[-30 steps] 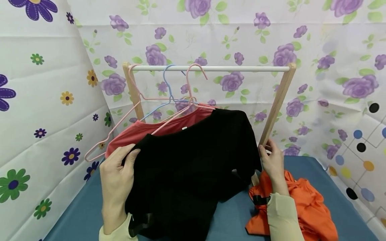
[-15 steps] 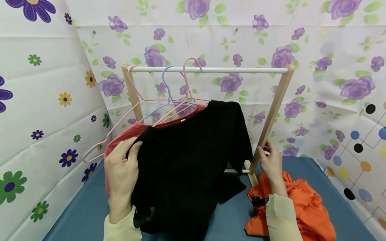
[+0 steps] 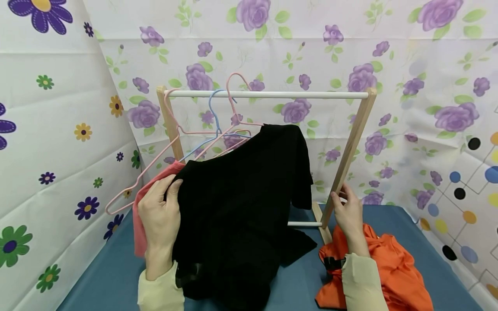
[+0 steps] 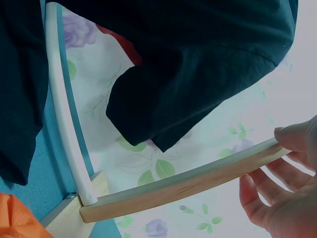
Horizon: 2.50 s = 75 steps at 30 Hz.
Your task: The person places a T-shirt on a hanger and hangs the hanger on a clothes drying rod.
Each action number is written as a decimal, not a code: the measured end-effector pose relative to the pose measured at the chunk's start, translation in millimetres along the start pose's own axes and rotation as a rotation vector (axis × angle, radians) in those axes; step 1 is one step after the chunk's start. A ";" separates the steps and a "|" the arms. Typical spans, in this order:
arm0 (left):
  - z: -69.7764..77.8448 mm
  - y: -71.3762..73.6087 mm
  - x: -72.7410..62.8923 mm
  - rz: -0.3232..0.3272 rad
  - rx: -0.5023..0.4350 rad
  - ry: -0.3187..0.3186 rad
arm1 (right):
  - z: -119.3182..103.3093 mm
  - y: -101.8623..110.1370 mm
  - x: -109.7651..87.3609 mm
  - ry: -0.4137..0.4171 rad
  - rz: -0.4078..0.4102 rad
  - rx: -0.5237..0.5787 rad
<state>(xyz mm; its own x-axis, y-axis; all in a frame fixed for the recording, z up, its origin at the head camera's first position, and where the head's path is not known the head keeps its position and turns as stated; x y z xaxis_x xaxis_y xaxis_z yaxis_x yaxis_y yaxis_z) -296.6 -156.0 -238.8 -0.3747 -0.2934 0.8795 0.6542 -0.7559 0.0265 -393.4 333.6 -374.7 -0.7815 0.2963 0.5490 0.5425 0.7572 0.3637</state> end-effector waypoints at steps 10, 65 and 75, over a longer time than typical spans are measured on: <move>-5.1 -12.2 1.9 -0.052 0.045 0.004 | 2.1 -1.3 -0.5 -0.008 0.029 -0.003; 3.1 -1.5 0.4 -0.402 0.307 -0.159 | 3.6 -2.4 -3.9 -0.018 0.013 0.007; 5.1 17.1 38.6 -0.431 0.443 -0.235 | 1.9 -0.8 -3.5 -0.008 0.027 -0.015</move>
<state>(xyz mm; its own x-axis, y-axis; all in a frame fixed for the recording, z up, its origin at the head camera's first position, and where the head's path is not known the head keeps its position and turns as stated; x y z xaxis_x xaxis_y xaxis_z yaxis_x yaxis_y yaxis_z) -296.5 -177.2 -202.0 -0.5431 0.1545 0.8253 0.7051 -0.4498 0.5482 -391.7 333.1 -378.3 -0.7690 0.3206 0.5530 0.5675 0.7405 0.3599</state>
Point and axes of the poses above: each hand's wrist, its own x-axis towards the middle knuckle, its own y-axis out of the back of the hand, z = x × y, the point moved 10 cm from there along x, towards the middle knuckle, and after that the axes turned 1 degree about y, right-handed, at the moved point
